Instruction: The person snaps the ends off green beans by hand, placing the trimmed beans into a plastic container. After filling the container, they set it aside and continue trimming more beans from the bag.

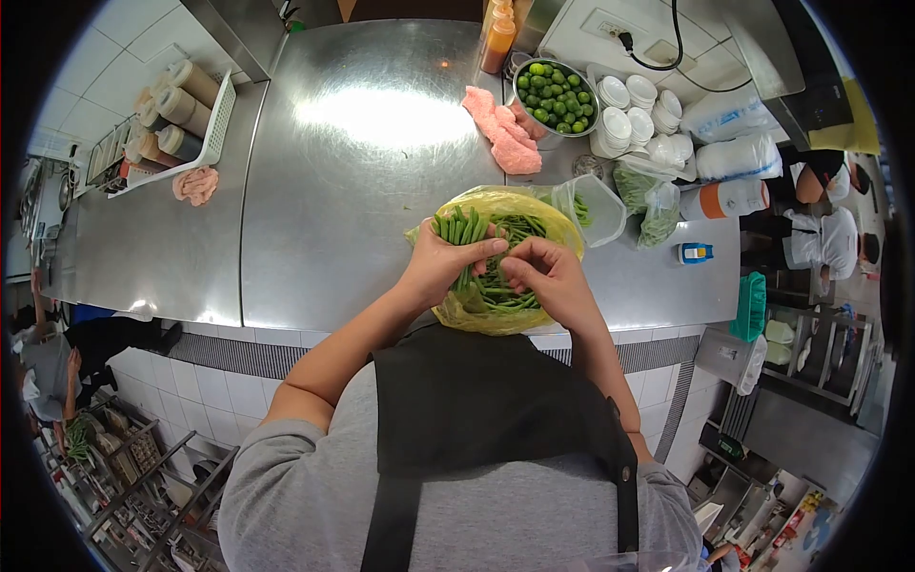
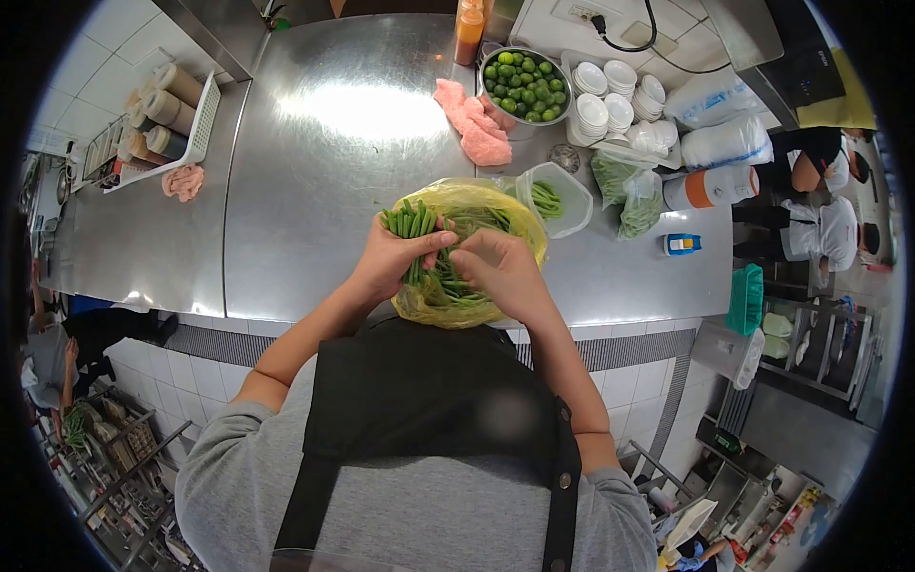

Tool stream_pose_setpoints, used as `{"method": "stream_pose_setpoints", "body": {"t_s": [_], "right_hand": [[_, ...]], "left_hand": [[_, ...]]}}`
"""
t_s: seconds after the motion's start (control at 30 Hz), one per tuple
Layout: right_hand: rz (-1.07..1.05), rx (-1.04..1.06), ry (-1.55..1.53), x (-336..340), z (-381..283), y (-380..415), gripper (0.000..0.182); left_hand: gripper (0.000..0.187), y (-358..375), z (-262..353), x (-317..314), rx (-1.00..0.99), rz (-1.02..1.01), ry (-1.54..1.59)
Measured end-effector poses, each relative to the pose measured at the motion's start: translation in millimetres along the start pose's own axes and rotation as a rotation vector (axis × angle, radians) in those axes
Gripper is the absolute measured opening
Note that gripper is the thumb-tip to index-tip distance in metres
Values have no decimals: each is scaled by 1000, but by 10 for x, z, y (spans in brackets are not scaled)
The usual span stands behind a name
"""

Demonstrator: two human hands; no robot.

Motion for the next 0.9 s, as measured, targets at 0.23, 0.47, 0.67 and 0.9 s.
{"method": "stream_pose_setpoints", "body": {"t_s": [0.23,0.47,0.67,0.9], "right_hand": [[273,270,180,208,-271,-3,12],[30,97,-113,197,1,-127,10],[90,92,-65,214,266,-154,17],[-39,27,109,-103,161,-82,20]], "left_hand": [[17,15,-4,-91,11,-80,-130],[14,42,-40,-97,-9,-131,-235],[17,-8,-15,31,-37,-36,-33],[17,-18,47,236,-139,144,150]]}}
Point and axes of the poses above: each hand's wrist, its own y-axis away from the middle knuckle, its own x-axis out of the back of the hand, z = x × y, the point moved 9 cm from there along -y, towards the middle knuckle, and after that the axes turned 7 degrees about -z, right-handed, at the moved point
